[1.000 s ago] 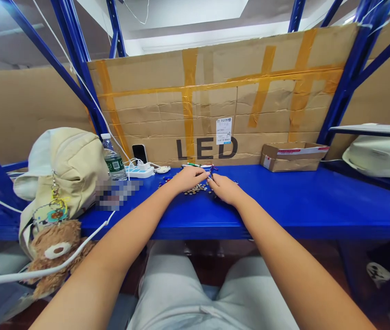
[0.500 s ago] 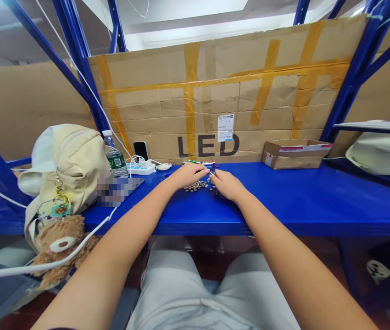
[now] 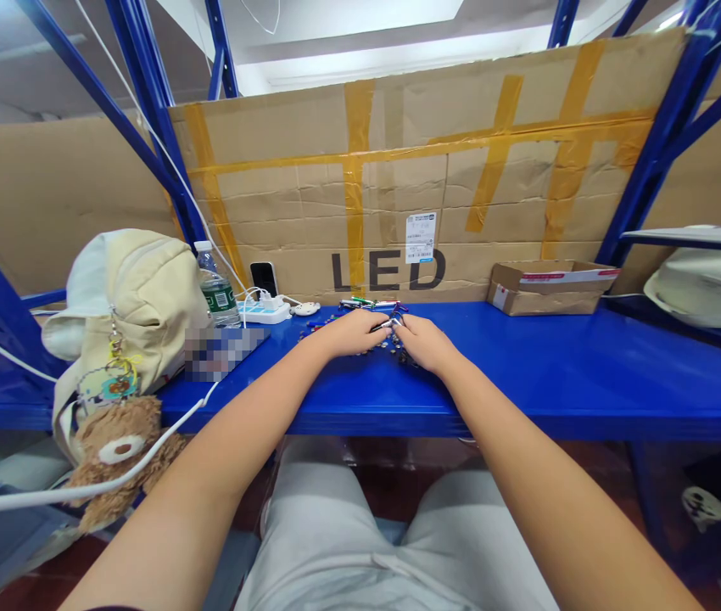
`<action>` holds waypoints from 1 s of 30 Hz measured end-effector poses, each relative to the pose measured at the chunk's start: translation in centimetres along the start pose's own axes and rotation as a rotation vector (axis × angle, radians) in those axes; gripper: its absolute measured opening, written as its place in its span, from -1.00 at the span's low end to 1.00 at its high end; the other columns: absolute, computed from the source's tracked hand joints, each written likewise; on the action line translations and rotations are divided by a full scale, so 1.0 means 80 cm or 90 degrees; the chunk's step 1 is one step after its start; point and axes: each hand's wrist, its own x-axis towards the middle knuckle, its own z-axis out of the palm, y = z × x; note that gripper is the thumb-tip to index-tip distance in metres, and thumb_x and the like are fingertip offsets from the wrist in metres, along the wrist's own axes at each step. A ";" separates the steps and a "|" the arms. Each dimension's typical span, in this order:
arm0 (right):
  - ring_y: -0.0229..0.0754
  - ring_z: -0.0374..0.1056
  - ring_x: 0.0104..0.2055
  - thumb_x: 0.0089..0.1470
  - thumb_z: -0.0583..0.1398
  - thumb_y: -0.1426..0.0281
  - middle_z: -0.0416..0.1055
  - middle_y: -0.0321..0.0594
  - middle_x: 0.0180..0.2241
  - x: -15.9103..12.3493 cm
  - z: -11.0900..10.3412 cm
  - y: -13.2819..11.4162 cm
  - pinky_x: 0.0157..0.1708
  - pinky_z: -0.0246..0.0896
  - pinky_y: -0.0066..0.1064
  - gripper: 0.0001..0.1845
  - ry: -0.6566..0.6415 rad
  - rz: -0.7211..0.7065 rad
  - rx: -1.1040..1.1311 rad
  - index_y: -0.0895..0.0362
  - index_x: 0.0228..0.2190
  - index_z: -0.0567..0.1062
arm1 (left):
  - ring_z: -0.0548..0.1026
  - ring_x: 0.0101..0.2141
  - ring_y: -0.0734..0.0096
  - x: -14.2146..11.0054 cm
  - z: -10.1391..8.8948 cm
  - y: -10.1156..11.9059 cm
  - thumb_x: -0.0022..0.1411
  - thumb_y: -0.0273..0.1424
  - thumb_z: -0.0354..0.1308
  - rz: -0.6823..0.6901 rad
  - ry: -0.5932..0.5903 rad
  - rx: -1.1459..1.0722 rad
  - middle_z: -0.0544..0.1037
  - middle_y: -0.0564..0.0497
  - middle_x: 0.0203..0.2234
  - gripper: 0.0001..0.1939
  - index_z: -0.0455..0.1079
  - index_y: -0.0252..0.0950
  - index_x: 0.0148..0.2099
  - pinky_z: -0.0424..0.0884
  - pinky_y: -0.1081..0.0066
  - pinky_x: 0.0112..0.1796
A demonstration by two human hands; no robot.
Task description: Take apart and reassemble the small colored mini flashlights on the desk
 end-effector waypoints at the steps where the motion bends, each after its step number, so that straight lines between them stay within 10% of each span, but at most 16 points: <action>1: -0.12 0.34 -0.26 0.16 -0.07 0.28 0.47 -0.14 -0.29 0.000 0.000 0.001 -0.30 0.14 -0.39 -0.72 0.002 0.000 0.006 0.10 -0.43 0.35 | 0.45 -0.34 0.35 0.000 0.001 0.001 0.32 -0.32 -0.13 -0.007 0.004 0.001 0.53 -0.04 -0.34 -0.71 0.39 -0.32 -0.24 0.29 0.43 -0.28; 10: -0.13 0.33 -0.25 0.16 -0.05 0.28 0.47 -0.16 -0.31 0.005 0.010 0.007 -0.23 0.17 -0.37 -0.72 -0.009 -0.042 0.060 0.12 -0.44 0.37 | 0.48 -0.37 0.25 -0.006 0.002 0.005 0.25 -0.24 -0.04 -0.081 0.079 0.284 0.55 -0.12 -0.41 -0.68 0.43 -0.32 -0.34 0.26 0.42 -0.39; 30: -0.08 0.32 -0.34 0.21 -0.10 0.29 0.45 -0.04 -0.32 -0.007 0.002 -0.010 -0.42 0.00 -0.38 -0.70 -0.044 -0.029 -0.168 0.15 -0.37 0.33 | 0.44 -0.45 0.34 -0.009 -0.004 -0.004 0.27 -0.26 -0.08 -0.017 0.023 0.259 0.52 -0.04 -0.49 -0.67 0.41 -0.28 -0.39 0.16 0.44 -0.47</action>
